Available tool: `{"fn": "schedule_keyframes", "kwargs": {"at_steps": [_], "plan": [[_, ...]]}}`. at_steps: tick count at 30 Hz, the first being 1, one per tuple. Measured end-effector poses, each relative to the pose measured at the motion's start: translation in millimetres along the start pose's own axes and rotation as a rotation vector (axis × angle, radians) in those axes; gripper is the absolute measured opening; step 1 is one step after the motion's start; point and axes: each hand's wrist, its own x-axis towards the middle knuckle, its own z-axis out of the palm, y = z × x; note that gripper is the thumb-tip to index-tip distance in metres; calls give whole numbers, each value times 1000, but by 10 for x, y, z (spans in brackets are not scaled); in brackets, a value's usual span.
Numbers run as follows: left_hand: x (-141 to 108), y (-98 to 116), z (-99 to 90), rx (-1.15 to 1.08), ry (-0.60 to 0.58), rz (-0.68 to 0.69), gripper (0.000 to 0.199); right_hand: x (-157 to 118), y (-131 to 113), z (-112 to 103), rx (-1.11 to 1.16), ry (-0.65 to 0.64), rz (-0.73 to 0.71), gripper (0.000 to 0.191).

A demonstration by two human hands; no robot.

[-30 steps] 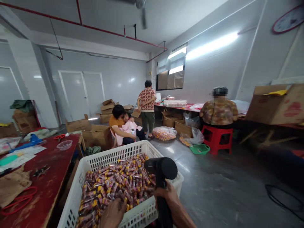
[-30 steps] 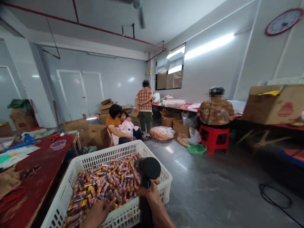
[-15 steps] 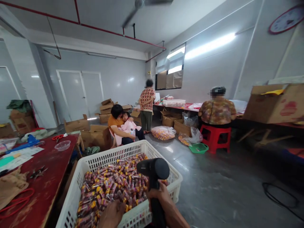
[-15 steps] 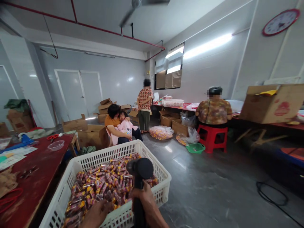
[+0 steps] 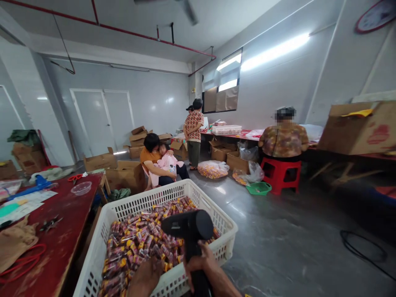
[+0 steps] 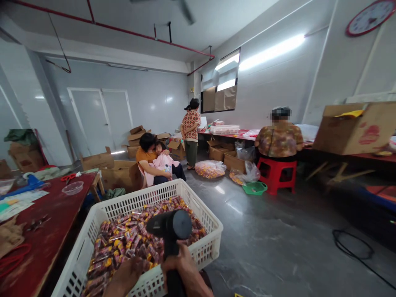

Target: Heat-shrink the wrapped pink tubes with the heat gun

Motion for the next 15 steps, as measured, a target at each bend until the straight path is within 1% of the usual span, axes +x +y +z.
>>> {"fn": "schedule_keyframes", "kwargs": {"at_steps": [4,6,8,10,12,14,15], "plan": [[21,-36,73,12,26,9,46,102,-173,-152,-34,101,-72,21],[46,-51,111,28,45,11,47,103,-156,-189,-53,145,-100,21],[71,-63,127,33,44,35,43,62,-52,-164,-64,155,-90,22],[85,-70,122,23,14,83,39,1,96,-82,-67,95,-30,24],[81,-73,106,4,-15,120,39,-45,221,23,-59,-12,35,23],[55,-67,91,8,0,105,38,-47,269,100,-46,-108,77,22],[35,-59,84,18,18,83,38,-28,256,115,-40,-129,79,21]]}}
